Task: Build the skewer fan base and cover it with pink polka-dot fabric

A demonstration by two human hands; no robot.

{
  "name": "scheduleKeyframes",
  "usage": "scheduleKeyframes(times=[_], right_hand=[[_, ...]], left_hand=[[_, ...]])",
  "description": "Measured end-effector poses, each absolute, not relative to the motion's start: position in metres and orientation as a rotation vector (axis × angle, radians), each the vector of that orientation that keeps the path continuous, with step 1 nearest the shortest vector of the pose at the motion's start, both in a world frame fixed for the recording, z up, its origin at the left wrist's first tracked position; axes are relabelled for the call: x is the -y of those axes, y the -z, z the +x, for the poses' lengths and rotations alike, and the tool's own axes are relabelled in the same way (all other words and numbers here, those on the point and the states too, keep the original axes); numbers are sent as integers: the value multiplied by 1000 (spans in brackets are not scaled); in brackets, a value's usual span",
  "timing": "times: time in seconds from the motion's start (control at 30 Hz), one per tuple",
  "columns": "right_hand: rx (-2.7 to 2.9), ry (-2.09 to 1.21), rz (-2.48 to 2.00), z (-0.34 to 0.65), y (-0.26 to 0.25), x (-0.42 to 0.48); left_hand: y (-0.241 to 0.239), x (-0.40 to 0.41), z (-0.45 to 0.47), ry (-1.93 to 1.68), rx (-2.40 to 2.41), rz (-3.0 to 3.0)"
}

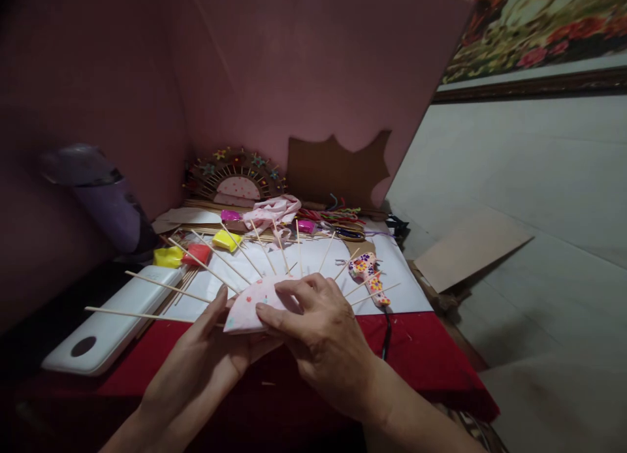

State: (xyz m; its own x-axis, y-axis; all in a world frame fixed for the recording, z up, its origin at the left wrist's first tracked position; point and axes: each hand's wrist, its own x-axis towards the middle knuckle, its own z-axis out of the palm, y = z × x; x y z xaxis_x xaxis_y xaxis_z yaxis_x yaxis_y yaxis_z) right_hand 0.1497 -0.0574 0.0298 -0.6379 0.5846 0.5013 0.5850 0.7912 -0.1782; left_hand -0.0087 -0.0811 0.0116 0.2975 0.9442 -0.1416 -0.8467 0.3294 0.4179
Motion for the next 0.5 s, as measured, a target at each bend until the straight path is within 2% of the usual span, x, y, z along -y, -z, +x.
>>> scheduleKeyframes(times=[0.5], right_hand=[[2347,-107,-795,161,-20,55]], left_hand=[[-19,91,-3,-1267,-396,377]])
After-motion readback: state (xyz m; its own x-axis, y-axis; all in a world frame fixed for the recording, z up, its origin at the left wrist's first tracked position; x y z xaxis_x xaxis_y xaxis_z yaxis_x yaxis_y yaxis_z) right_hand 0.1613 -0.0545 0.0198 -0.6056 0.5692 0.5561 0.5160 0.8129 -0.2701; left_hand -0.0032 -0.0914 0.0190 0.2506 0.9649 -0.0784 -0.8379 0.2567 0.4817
